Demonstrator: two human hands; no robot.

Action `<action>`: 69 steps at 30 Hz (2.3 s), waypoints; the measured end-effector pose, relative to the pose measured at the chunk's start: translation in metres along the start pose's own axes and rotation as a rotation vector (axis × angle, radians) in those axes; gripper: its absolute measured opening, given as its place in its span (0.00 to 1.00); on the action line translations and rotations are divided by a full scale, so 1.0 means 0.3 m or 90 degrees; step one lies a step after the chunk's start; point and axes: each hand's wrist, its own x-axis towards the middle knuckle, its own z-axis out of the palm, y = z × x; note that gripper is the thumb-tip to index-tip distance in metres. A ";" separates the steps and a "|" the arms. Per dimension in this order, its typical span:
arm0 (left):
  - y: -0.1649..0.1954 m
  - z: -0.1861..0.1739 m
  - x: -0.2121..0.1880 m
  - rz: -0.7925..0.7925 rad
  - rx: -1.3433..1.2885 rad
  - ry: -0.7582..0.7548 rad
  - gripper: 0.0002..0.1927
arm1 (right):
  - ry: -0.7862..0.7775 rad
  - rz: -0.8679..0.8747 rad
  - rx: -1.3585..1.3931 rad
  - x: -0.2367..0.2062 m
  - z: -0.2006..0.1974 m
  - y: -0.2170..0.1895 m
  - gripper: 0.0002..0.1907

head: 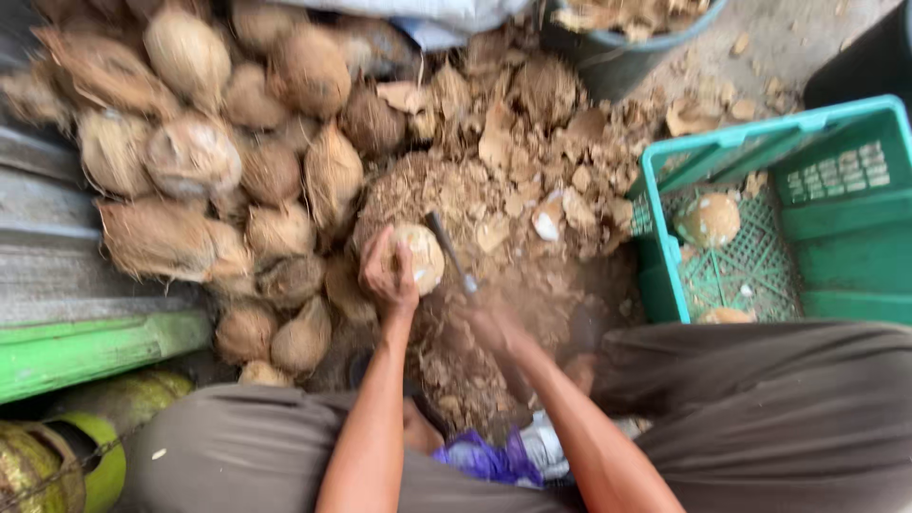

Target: The person sits on the ground and uses a machete to repeatedly strike and peel the husk off a coconut. The person rotates the coconut by hand to remove the husk in sections, then places the peeled coconut into a green crate.

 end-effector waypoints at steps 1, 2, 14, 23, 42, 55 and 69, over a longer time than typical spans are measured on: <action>0.006 -0.004 -0.011 -0.005 0.018 -0.007 0.25 | 0.067 -0.223 -0.067 -0.013 -0.006 -0.015 0.18; 0.012 0.001 -0.019 -0.038 0.085 0.009 0.24 | 0.000 0.057 0.009 -0.033 -0.021 -0.031 0.19; -0.028 0.017 -0.052 -0.103 0.144 0.073 0.21 | -0.087 0.346 0.164 -0.059 0.070 0.084 0.12; -0.062 -0.003 -0.053 -0.106 0.116 0.075 0.23 | -0.152 0.509 0.133 -0.031 -0.012 0.059 0.13; 0.002 -0.002 0.003 -0.357 -0.167 0.044 0.23 | -0.049 0.449 0.163 -0.024 -0.117 0.003 0.15; -0.036 0.032 0.025 -0.125 0.142 -0.020 0.28 | -0.147 0.404 0.082 -0.018 -0.090 -0.038 0.23; -0.027 0.024 0.061 -0.305 0.095 -0.001 0.29 | -0.125 0.359 0.166 -0.010 -0.041 -0.058 0.15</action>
